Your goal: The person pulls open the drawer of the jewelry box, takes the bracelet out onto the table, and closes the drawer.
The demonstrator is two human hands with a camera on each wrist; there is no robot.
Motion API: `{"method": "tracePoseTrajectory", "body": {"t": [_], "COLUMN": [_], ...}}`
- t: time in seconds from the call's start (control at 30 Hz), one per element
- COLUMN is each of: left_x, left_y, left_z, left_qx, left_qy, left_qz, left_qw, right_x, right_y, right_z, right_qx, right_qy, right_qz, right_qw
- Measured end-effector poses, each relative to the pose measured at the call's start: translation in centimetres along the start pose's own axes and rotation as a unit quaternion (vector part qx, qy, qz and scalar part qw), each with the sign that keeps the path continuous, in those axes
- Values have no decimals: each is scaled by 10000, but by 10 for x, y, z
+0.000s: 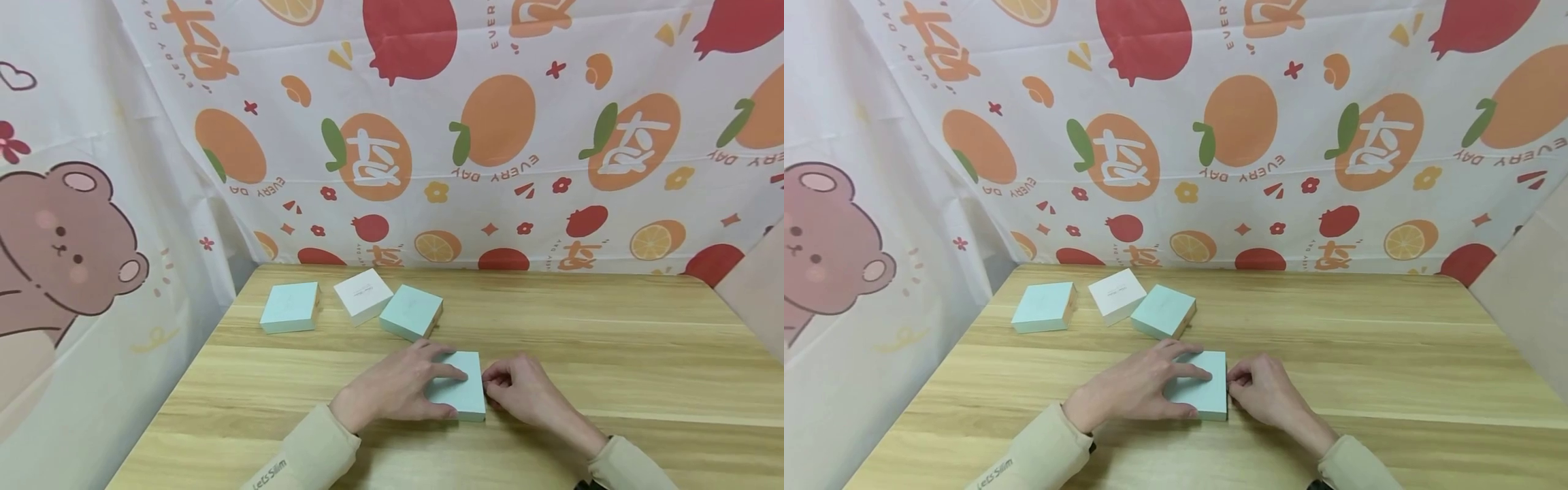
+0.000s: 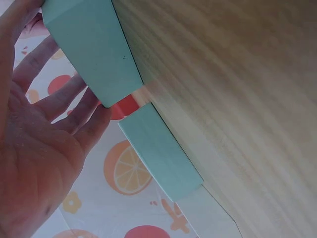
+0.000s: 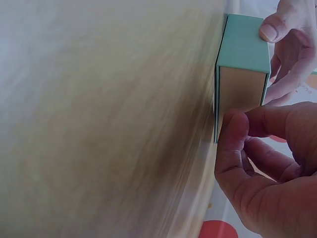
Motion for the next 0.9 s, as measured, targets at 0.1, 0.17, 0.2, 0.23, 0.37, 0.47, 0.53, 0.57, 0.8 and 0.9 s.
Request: {"method": "tracePoseTrajectory", "body": {"t": [0.1, 0.17, 0.2, 0.23, 0.37, 0.47, 0.53, 0.57, 0.8, 0.9], "left_x": [1, 1, 1, 1, 0, -1, -1, -1, -1, -1], "left_y": [0, 0, 0, 0, 1, 1, 0, 0, 0, 0], "left_z": [-1, -1, -1, -1, 0, 1, 2, 2, 3, 3], "left_qx": [4, 28, 28, 36, 12, -30, -59, -70, -136, -160], "left_qy": [18, 33, 29, 32, 18, 25, 48, 57, 82, 97], "left_qz": [3, 5, -2, -2, -62, -107, -116, -117, -131, -139], "left_qw": [10000, 10000, 10000, 10000, 10000, 9999, 9999, 9999, 9998, 9997], "right_x": [0, -1, -1, -2, -3, -3, -3, -3, -3, -2], "right_y": [0, 0, 0, 0, 2, 3, 3, 3, 3, 3], "right_z": [0, -1, -1, -1, -3, -3, -3, -3, -2, -2], "right_qx": [-61, -128, -153, -198, -339, -345, -348, -355, -338, -333], "right_qy": [4, 75, 124, 187, 371, 382, 393, 390, 340, 339], "right_qz": [-30, -27, -17, -3, 124, 218, 276, 295, 524, 533], "right_qw": [10000, 9999, 9998, 9996, 9987, 9984, 9982, 9982, 9975, 9974]}}
Point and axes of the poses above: each hand's wrist, its own x-axis towards the middle knuckle, its own z-axis out of the palm, y = z × x, the point moved 4 cm from there along x, towards the middle knuckle, and after that the axes turned 7 degrees about z, right-handed, at the moved point
